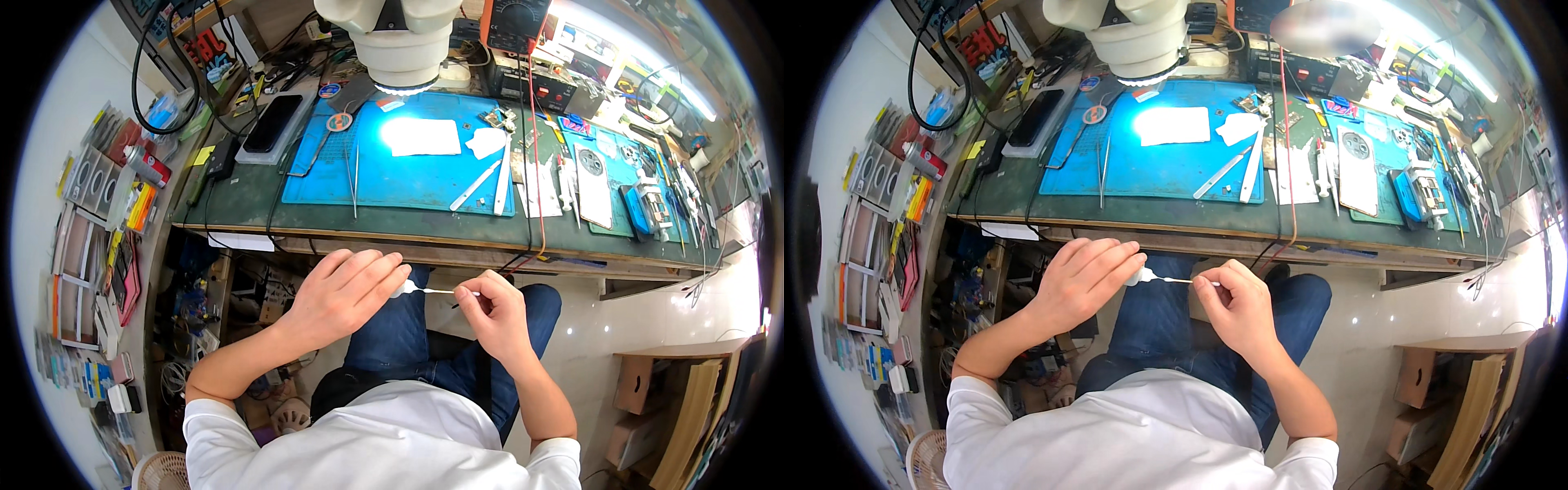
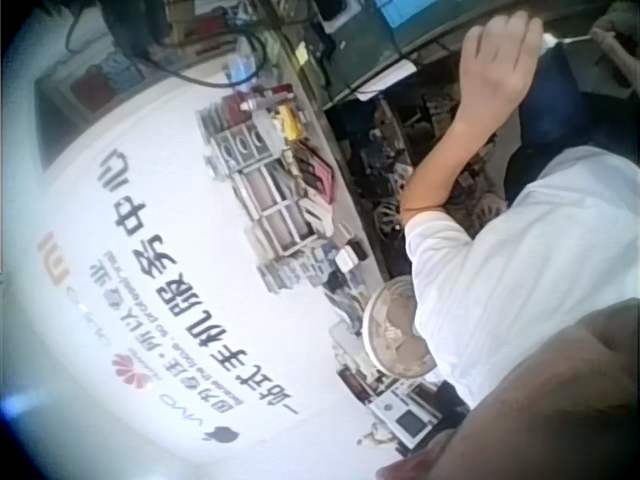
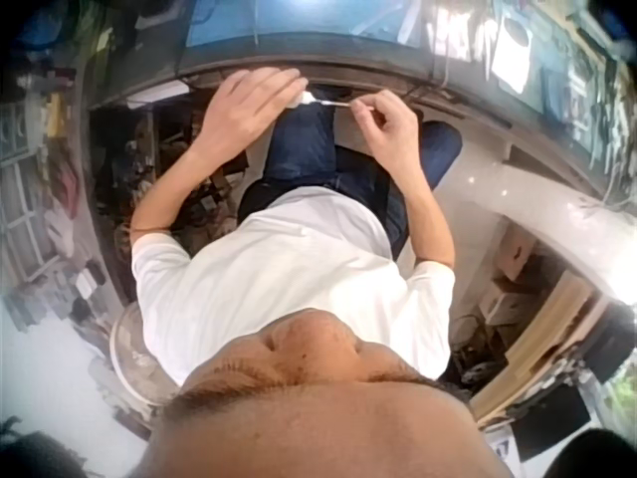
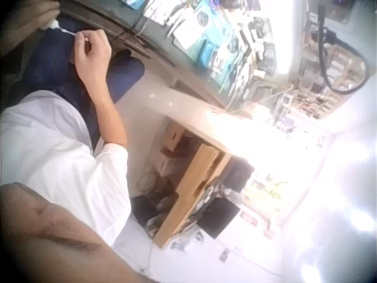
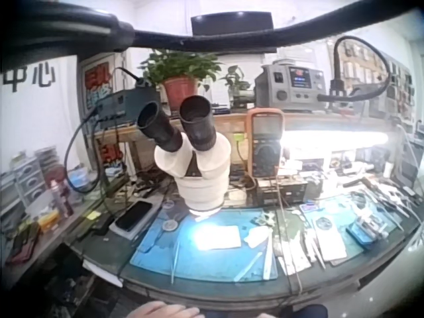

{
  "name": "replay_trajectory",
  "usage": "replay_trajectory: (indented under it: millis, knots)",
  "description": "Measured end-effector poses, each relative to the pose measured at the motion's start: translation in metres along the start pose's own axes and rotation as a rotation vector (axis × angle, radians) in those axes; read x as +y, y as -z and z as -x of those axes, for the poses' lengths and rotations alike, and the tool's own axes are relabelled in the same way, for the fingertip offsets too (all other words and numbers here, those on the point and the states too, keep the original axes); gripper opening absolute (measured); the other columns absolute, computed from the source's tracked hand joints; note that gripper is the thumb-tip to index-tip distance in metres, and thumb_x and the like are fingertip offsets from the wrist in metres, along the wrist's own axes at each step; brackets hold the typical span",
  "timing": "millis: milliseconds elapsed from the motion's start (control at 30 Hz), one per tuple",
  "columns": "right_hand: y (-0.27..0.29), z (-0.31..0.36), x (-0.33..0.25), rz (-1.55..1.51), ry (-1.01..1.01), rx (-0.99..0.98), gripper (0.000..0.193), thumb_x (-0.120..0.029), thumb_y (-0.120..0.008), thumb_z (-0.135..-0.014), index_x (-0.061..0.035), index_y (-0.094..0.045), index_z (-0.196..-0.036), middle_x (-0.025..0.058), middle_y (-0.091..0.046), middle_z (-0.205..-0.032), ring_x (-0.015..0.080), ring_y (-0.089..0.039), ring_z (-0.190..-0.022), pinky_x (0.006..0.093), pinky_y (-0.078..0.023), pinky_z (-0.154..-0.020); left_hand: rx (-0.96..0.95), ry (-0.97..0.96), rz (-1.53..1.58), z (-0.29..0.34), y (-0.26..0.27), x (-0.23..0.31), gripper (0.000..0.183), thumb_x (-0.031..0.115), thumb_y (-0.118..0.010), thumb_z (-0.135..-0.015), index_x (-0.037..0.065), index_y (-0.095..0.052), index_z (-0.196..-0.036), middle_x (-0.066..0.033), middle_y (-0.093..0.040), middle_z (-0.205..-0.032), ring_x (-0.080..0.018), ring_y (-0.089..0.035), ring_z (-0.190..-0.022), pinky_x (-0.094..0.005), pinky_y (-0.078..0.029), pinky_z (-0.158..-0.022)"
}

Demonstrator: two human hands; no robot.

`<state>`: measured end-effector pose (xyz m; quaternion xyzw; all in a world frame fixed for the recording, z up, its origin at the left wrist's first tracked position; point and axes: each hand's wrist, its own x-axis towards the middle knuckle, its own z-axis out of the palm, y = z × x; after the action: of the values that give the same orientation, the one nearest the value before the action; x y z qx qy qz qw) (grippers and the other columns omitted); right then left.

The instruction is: The person works at a bench under a stereo microscope, handling small electronic components and applying liquid from a syringe-like bottle. They retrieve a cable from a drawer and connect it to a power supply, then continue manipulating components on the mat.

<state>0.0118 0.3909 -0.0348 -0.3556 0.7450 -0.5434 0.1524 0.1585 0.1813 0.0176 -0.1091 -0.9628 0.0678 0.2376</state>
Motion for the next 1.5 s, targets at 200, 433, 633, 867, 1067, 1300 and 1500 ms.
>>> replay_trajectory:
  millis: [200,433,633,867,1067,1300,1500]
  knots:
    - [-0.001,-0.001,-0.001,0.02,-0.006,-0.005,0.012,-0.012,-0.071,-0.09,0.0001,-0.071,-0.088,0.0037,-0.053,-0.071,0.011,-0.048,-0.056,0.0269,-0.038,-0.053,0.004,-0.007,0.008,0.002,-0.003,-0.001,0.039,0.01,-0.067,-0.08,0.008,-0.066,-0.119,-0.0055,-0.064,-0.123,-0.0202,-0.06,-0.113,-0.0342,-0.048,-0.093]
    - [0.001,-0.002,-0.001,0.046,0.001,-0.014,0.012,-0.012,-0.071,-0.091,0.0002,-0.071,-0.088,0.004,-0.054,-0.072,0.0109,-0.048,-0.057,0.0267,-0.038,-0.053,-0.008,-0.008,0.018,0.0,-0.005,-0.002,0.039,0.01,-0.066,-0.081,0.008,-0.066,-0.12,-0.0052,-0.064,-0.125,-0.0205,-0.06,-0.114,-0.0347,-0.048,-0.095]
    - [0.004,-0.004,-0.002,-0.115,0.022,0.088,0.008,-0.006,-0.067,-0.092,0.0012,-0.07,-0.089,0.0009,-0.054,-0.076,0.0071,-0.046,-0.062,0.0238,-0.036,-0.055,0.058,0.265,0.414,0.015,-0.007,-0.006,0.046,0.007,-0.072,-0.081,0.007,-0.062,-0.125,-0.0094,-0.062,-0.128,-0.0257,-0.059,-0.117,-0.0362,-0.047,-0.098]
    - [0.033,-0.041,-0.015,-0.775,-0.265,0.124,0.013,-0.015,-0.059,-0.102,-0.0025,-0.063,-0.101,-0.0031,-0.05,-0.072,0.004,-0.04,-0.057,0.0201,-0.032,-0.049,0.647,0.845,1.2,0.072,-0.008,-0.064,0.05,-0.002,-0.068,-0.088,0.005,-0.046,-0.132,-0.0127,-0.055,-0.132,-0.0203,-0.059,-0.117,-0.0364,-0.049,-0.1]
    - [0.037,-0.112,-0.023,-0.439,-0.18,0.026,0.015,-0.018,-0.051,-0.105,-0.0054,-0.058,-0.109,0.0019,-0.059,-0.076,0.005,-0.046,-0.059,0.0191,-0.036,-0.052,0.554,1.225,0.372,0.125,-0.01,-0.177,0.042,0.018,-0.076,-0.085,0.003,-0.064,-0.123,-0.0056,-0.067,-0.111,-0.0141,-0.058,-0.094,-0.028,-0.047,-0.085]
    - [0.026,-0.187,-0.029,0.178,0.094,-0.063,0.003,-0.005,-0.062,-0.095,-0.0028,-0.061,-0.097,0.0043,-0.061,-0.09,0.011,-0.057,-0.074,0.025,-0.046,-0.063,0.531,1.2,0.221,0.121,-0.024,-0.204,0.046,0.003,-0.072,-0.085,0.0,-0.06,-0.13,-0.0101,-0.059,-0.12,-0.0178,-0.061,-0.088,-0.0284,-0.052,-0.078]
    - [0.011,-0.224,-0.024,0.514,0.373,-0.04,0.005,-0.009,-0.065,-0.092,-0.0044,-0.064,-0.095,0.0111,-0.06,-0.091,0.0295,-0.063,-0.08,0.0379,-0.05,-0.07,0.547,1.187,-0.001,0.108,-0.023,-0.195,0.076,0.003,-0.078,-0.079,0.006,-0.044,-0.147,-0.0145,-0.057,-0.126,-0.0272,-0.06,-0.105,-0.0376,-0.05,-0.089]
